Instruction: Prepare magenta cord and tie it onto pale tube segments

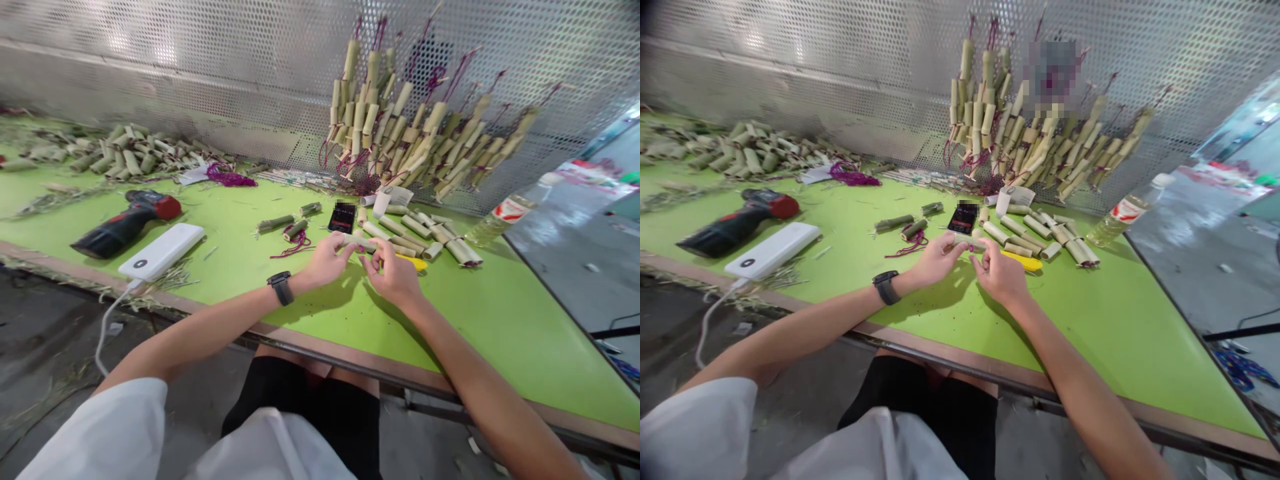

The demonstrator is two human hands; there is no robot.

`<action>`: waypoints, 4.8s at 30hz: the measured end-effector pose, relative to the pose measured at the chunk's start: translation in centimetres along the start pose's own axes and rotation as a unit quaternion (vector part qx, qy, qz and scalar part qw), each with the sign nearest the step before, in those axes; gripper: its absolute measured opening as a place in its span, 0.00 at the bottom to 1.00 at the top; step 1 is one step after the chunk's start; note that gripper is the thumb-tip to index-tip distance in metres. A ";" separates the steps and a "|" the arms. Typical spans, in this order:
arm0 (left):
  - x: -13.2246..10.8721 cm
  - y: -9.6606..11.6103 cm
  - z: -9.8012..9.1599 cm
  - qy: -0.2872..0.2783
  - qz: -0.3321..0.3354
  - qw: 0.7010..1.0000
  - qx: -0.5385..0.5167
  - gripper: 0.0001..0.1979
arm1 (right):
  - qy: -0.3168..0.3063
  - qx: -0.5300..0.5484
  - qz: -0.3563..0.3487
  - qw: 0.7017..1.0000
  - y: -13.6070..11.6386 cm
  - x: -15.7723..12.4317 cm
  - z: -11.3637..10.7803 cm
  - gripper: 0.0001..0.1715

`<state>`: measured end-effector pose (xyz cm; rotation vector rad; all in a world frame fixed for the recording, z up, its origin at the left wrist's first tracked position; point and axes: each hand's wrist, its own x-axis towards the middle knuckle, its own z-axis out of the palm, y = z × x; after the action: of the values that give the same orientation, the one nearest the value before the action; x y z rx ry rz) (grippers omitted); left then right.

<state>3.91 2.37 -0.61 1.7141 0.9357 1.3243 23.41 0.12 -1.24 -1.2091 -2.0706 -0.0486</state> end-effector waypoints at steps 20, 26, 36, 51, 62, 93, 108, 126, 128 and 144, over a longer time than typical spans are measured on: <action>0.0 0.1 -0.3 -0.028 0.028 0.995 0.090 0.10 | 0.055 0.086 -0.010 0.995 -0.6 0.7 -0.9 0.15; -0.1 -0.4 -0.1 -0.024 0.051 0.991 0.122 0.10 | 0.059 0.135 -0.028 0.989 -0.4 0.8 -0.4 0.11; 0.8 -1.8 -1.1 0.051 0.068 0.985 0.153 0.11 | -0.140 0.404 0.115 0.897 -0.9 0.6 -1.9 0.19; 1.0 0.5 -0.6 0.063 -0.185 0.952 -0.235 0.05 | -0.113 -0.021 0.083 0.990 2.1 0.8 -0.6 0.32; 0.2 3.0 -0.2 -0.095 -0.372 0.845 -0.373 0.13 | -0.101 0.222 0.088 0.966 0.6 0.3 -0.1 0.29; 1.2 0.2 -3.6 -0.261 -0.090 0.948 0.161 0.33 | -0.180 0.309 0.200 0.912 3.1 0.6 -0.2 0.25; 0.4 0.0 -2.7 -0.315 -0.038 0.940 0.127 0.25 | -0.246 0.364 0.168 0.882 0.6 0.4 -1.0 0.20; 1.5 -0.7 -3.5 -0.265 -0.017 0.960 0.091 0.24 | -0.156 0.458 0.227 0.845 2.3 0.3 0.1 0.22; 1.7 -1.1 -3.4 -0.246 -0.047 0.967 0.041 0.24 | -0.128 0.496 0.241 0.824 2.8 0.5 0.3 0.22; 1.4 -1.7 -3.1 -0.286 -0.289 0.903 -0.140 0.22 | -0.018 0.576 0.396 0.715 1.9 1.7 0.0 0.10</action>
<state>1.00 4.81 -1.03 1.3302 0.7676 0.4845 24.39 2.43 -0.77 -1.0674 -0.9740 1.4421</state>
